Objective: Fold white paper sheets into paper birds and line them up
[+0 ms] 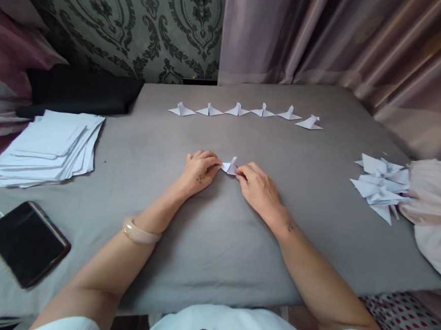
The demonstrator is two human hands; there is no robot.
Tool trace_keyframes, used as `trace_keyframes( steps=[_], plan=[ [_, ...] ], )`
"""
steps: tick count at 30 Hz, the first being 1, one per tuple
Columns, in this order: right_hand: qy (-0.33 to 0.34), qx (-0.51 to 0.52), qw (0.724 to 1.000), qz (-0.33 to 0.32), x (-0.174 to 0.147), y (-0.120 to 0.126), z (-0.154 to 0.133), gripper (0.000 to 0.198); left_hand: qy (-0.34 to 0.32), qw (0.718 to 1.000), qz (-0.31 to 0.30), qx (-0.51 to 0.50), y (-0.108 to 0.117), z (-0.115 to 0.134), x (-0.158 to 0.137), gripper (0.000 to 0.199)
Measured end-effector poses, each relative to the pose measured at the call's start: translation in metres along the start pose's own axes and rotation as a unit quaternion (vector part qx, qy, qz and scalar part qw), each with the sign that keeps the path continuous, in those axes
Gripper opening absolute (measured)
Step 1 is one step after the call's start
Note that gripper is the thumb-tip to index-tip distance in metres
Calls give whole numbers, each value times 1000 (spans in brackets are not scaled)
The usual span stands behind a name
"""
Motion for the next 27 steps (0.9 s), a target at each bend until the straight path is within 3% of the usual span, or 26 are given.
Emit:
trace_keyframes(
  steps=[7,10,14,18,22,27],
  plan=[
    [33,15,999,33,2,-1,2,26,3,1000,-12,-5,-3,7,-8,17],
    [14,52,998,40,-1,-2,-1,15,5,1000,-19,-19,-4,11,-8,17],
    [-17,45,998,48,1,-8,-4,16,22,998,-37,-47,-3,15,-8,17],
    [17,94,995,24,11,-12,-2,11,58,996,6,-72,4,14,-10,17],
    [64,140,988,9,19,-10,2,13,28,995,25,-88,4,13,-10,30],
    [69,134,989,8,19,-14,5,11,41,995,-15,-95,-4,13,-4,7]
  ],
)
Point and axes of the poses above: each hand's wrist, its own x-axis towards the middle knuckle, its own y-axis out of the back of the hand, z = x × y, the point moved 4 cm from there along x, towards the middle knuckle, and after that the axes turned 3 degrees about -z, right-handed, at the moved point
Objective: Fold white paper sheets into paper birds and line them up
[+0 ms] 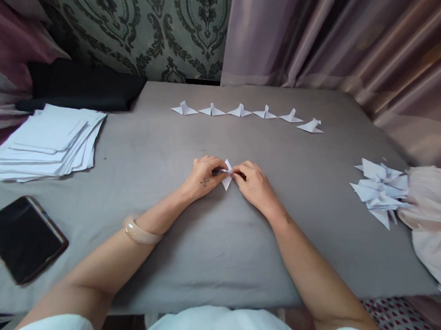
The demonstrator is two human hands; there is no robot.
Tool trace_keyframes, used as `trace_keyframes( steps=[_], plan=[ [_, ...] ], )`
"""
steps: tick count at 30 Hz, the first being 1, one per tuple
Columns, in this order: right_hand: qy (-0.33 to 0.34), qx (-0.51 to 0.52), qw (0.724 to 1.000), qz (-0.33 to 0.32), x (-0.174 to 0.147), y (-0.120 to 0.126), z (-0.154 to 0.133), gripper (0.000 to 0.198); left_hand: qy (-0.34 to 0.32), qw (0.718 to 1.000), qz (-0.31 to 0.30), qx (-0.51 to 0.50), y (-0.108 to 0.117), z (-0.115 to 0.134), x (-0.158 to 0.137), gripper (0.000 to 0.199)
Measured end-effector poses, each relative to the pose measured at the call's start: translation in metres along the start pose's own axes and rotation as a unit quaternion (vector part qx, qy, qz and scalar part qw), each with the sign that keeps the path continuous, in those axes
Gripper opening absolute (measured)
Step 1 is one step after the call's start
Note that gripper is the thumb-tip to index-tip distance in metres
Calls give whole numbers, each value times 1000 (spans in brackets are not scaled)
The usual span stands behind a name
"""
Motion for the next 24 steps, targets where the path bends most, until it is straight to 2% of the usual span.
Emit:
trace_keyframes(
  steps=[4,7,13,16,20,24],
  plan=[
    [-20,41,998,36,-5,-1,1,11,6,1000,3,9,-3,1,3,8],
    [-10,48,997,57,-8,-1,-1,13,2,1000,12,16,-3,0,4,9],
    [-2,46,997,59,-8,-1,-7,16,-12,1000,11,4,-3,1,4,10],
    [-26,57,996,57,-6,-1,-11,10,-9,1000,7,8,-3,0,4,13],
    [-74,54,994,64,-2,1,-14,24,-13,1000,3,21,-5,-1,3,16],
    [-115,97,987,51,2,1,-10,22,-21,999,5,25,-5,-2,4,14]
  ],
)
Point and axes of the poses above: each hand's wrist, its own x-axis towards the middle knuckle, its own y-axis out of the back of the hand, z = x × y, the point moved 4 cm from there along x, towards the middle knuckle, and after that the axes turned 3 degrees about -z, right-handed, at the moved point
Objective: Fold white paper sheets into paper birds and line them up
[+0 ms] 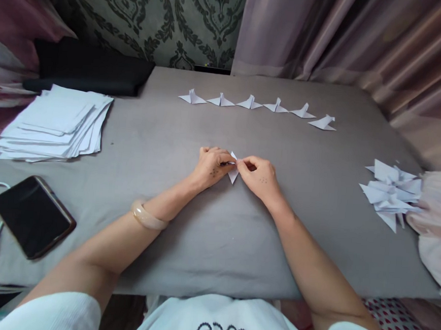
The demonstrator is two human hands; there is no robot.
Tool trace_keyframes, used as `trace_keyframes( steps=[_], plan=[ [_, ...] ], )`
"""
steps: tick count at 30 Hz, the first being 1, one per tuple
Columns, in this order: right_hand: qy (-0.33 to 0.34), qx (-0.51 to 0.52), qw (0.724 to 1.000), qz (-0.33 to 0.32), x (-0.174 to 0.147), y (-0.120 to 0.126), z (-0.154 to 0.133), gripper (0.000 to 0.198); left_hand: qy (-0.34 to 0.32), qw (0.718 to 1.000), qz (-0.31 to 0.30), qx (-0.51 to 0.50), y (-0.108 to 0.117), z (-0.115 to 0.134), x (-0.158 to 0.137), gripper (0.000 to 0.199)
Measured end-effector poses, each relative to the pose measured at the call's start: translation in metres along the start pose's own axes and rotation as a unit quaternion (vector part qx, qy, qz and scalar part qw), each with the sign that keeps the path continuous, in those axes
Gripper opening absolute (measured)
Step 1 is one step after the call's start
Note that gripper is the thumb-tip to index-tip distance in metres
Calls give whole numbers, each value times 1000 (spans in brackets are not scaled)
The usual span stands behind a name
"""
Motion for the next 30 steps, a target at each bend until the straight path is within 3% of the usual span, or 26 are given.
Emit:
trace_keyframes(
  steps=[6,13,19,25,30],
  plan=[
    [-78,109,990,-33,6,0,8,17,0,1000,0,2,0,-1,1,13],
    [-213,219,948,-86,4,-2,8,8,-4,1000,-14,-12,0,1,0,14],
    [-236,248,936,-86,4,-3,10,11,1,1000,-15,-16,1,3,0,15],
    [-208,255,940,-85,5,-3,6,22,-6,1000,-24,-2,0,2,1,15],
    [-249,276,923,-102,6,-5,11,19,-6,1000,-22,-2,0,1,1,14]
  ],
)
Point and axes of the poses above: each hand's wrist, its own x-axis towards the middle knuckle, its own y-axis out of the back of the hand, z = x × y, the point moved 4 cm from there along x, towards the middle knuckle, and after that the axes turned 3 degrees about -z, right-handed, at the moved point
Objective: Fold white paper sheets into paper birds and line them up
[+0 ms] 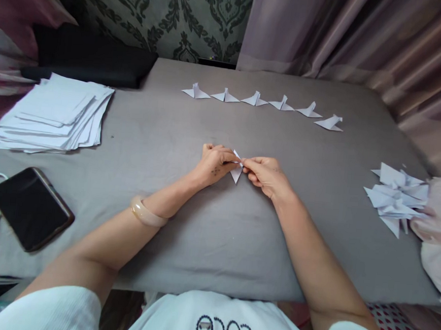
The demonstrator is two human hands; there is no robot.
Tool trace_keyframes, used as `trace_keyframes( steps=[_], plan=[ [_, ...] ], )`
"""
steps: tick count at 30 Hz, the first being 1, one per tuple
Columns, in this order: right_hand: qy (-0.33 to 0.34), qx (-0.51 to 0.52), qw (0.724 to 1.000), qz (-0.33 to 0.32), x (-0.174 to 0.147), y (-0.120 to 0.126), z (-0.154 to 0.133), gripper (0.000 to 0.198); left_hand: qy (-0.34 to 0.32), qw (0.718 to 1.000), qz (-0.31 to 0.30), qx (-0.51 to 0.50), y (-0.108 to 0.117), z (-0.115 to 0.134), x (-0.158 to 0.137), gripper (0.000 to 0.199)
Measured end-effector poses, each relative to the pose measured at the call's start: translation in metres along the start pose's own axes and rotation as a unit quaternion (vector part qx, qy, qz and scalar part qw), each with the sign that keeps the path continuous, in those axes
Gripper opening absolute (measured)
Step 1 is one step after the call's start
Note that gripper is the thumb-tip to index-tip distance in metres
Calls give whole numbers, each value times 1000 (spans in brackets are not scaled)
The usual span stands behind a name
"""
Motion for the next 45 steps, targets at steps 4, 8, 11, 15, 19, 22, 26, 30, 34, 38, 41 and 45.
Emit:
trace_keyframes(
  steps=[4,8,11,15,19,22,26,30,34,38,41,45],
  plan=[
    [-9,7,1000,5,1,1,1,14,0,1000,-3,-3,0,0,0,15],
    [-19,16,1000,17,-1,1,-1,15,2,1000,-1,-4,-1,-1,0,15],
    [-47,36,998,-10,-4,0,-4,22,0,1000,0,-2,-1,-1,0,15],
    [-67,42,996,-30,-7,1,-6,23,-5,1000,0,0,-1,-1,-1,14],
    [-27,9,999,-19,-6,1,-7,16,-11,1000,-6,9,0,0,-1,15],
    [-11,-4,1000,-3,-5,1,-6,18,-16,1000,-9,20,1,0,0,15],
    [-32,14,999,-4,-1,1,-1,20,-18,1000,-7,24,0,0,0,15],
    [-29,19,999,11,-1,2,-1,14,-21,999,-2,25,0,-1,1,15],
    [-48,37,998,-4,-4,1,-4,20,-26,999,-3,27,-1,-1,1,14],
    [-70,69,995,-26,-6,0,-5,20,-21,999,-13,28,-2,-1,1,16],
    [-76,86,993,-29,-7,-2,-5,19,-17,999,-17,29,-2,0,1,15],
    [-75,68,995,-11,-8,-3,-5,20,-30,999,-7,33,-1,0,0,14]
  ],
)
Point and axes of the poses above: each hand's wrist, its own x-axis towards the middle knuckle, its own y-axis out of the back of the hand, z = x × y, the point moved 4 cm from there along x, towards the middle knuckle, and after that the axes turned 3 degrees about -z, right-handed, at the moved point
